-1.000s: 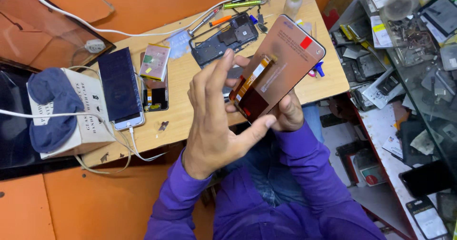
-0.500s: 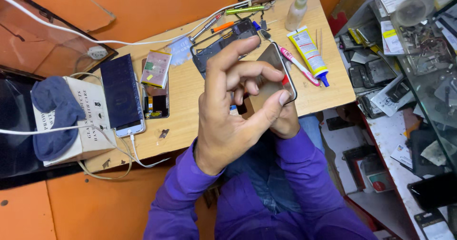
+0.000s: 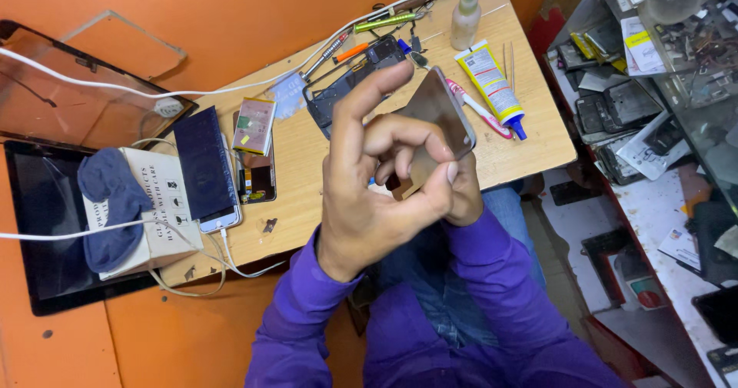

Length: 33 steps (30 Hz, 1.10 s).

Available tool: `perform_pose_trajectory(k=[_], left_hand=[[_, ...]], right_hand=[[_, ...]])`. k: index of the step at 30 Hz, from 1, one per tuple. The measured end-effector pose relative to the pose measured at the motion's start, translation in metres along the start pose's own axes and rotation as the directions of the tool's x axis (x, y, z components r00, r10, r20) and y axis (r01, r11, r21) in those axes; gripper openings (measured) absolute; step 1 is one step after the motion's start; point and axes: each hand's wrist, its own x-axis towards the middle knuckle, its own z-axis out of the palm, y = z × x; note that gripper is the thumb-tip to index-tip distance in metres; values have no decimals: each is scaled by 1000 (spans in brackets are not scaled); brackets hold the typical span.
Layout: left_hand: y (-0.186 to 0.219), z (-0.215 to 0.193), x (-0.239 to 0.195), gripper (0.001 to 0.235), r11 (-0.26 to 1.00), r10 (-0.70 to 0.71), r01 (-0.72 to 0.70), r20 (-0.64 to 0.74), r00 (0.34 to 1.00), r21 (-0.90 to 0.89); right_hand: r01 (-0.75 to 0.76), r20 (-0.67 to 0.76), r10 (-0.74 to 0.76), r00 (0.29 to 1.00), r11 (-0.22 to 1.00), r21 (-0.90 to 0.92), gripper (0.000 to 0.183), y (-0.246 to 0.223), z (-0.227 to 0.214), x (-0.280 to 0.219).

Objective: The person applies adhesive around the perimeter of a smartphone chassis, then installs a new screen assembly and a battery into the chassis. The person handles the screen, battery, and chassis, and uses a tube of adhesive and a small tool during the process.

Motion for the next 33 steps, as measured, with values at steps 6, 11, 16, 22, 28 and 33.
perform_pose_trajectory(k=[6,11,16,22,28,33], left_hand=[[-16,-14,-45,49,978,196,-190,-63,979,91],[-49,-68,-106,32,995,-94,100,-259,961,10],[-59,-95,-175,34,704,-626,530,62,777,473],[-56,-84,-174,26,655,-466,352,-9,885,669],[-27,-72,-120,20,745,-271,266,-87,959,612],[-15,-80,-84,23,896,-147,76,132,980,437]], right_hand=[[49,-10,-48,999,980,195,99,-9,-13,1],[-27,106,-25,994,886,462,100,-16,-23,7],[-43,127,-15,992,899,437,101,-18,-27,4],[-23,174,4,985,994,108,105,-17,-21,-1],[-189,249,141,958,965,182,101,-17,-13,-15],[-142,236,85,968,961,237,92,-16,-17,-10]])
